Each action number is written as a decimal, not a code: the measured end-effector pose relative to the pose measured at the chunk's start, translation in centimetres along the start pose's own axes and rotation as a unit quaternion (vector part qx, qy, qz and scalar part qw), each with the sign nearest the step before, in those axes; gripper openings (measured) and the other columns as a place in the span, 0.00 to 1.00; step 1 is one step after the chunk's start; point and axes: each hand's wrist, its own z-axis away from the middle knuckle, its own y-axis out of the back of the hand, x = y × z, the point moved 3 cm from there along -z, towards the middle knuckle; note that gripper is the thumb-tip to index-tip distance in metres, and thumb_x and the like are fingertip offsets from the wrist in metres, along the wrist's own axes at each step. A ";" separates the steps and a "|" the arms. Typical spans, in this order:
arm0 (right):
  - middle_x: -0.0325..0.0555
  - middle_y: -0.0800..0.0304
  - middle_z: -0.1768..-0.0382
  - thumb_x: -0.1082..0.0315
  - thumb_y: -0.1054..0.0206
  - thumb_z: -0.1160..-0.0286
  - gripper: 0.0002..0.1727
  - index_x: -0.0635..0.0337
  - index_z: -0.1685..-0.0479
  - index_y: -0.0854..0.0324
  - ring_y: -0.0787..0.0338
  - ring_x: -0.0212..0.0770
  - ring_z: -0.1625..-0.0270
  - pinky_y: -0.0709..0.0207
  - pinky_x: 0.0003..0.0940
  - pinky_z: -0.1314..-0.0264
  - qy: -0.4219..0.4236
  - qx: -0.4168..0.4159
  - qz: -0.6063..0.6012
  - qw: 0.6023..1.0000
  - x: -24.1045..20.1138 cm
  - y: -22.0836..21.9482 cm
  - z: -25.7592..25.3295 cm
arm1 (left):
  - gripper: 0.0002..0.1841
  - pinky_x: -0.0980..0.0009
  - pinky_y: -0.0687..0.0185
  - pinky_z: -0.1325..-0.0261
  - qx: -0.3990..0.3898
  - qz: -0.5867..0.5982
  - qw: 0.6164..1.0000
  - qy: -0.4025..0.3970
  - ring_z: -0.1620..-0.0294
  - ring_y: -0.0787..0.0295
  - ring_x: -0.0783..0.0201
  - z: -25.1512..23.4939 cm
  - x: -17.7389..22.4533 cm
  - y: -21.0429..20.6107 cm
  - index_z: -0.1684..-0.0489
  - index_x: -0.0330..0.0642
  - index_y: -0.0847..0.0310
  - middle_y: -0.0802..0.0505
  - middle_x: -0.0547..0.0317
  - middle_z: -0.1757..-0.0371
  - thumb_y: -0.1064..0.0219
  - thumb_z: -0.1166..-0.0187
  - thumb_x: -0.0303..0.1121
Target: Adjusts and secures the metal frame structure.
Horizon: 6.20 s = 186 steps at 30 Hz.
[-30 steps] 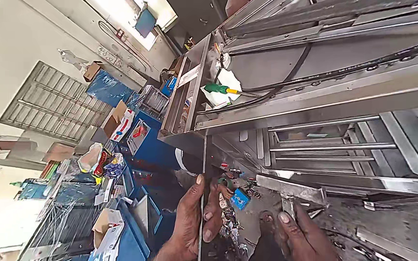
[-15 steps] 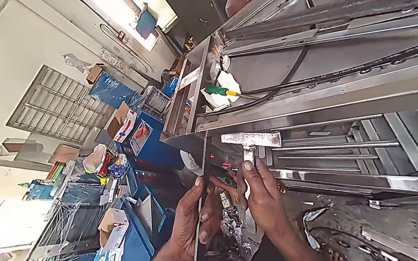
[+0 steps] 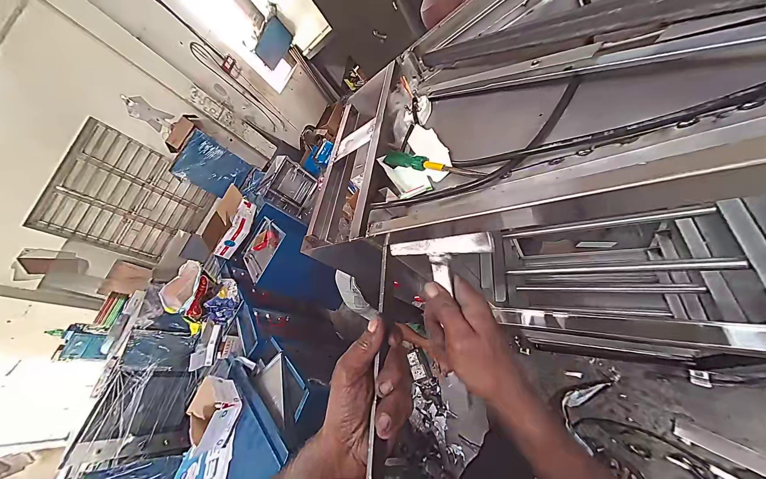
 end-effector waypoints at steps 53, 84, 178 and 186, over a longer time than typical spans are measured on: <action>0.34 0.31 0.84 0.51 0.51 0.08 0.17 0.55 0.51 0.25 0.33 0.33 0.90 0.32 0.31 0.91 0.034 0.036 -0.015 0.999 -0.1 0.9 0.3 | 0.09 0.75 0.19 0.85 -0.016 -0.010 1.000 -0.020 0.89 0.20 0.69 0.7 0.1 0.2 0.51 0.38 0.20 0.21 0.65 0.84 0.38 0.13 0.36; 0.26 0.30 0.84 0.52 0.51 0.05 0.13 0.48 0.56 0.31 0.32 0.26 0.90 0.31 0.25 0.92 0.156 0.155 -0.079 0.972 0.9 1.3 1.7 | 0.07 0.75 0.19 0.84 -0.016 -0.009 1.000 0.005 0.88 0.19 0.70 0.7 -0.3 3.1 0.51 0.38 0.19 0.19 0.65 0.84 0.36 0.14 0.33; 0.54 0.31 0.16 0.40 0.66 0.07 0.40 0.58 0.05 0.55 0.23 0.44 0.20 0.22 0.50 0.26 0.247 0.780 0.229 0.528 -2.4 20.8 45.0 | 0.36 0.36 0.22 0.41 -0.135 -0.828 0.429 -0.335 0.44 0.14 0.35 -9.6 16.5 1.2 0.30 0.32 0.28 0.13 0.30 0.43 0.45 0.16 0.61; 0.56 0.18 0.27 0.50 0.54 0.06 0.34 0.71 0.17 0.37 0.18 0.42 0.24 0.22 0.45 0.20 0.169 0.639 0.311 0.683 1.8 25.4 47.8 | 0.44 0.33 0.25 0.73 -0.020 -0.865 0.379 -0.329 0.72 0.11 0.38 -11.1 15.4 1.9 0.29 0.49 0.25 0.10 0.46 0.69 0.66 0.21 0.77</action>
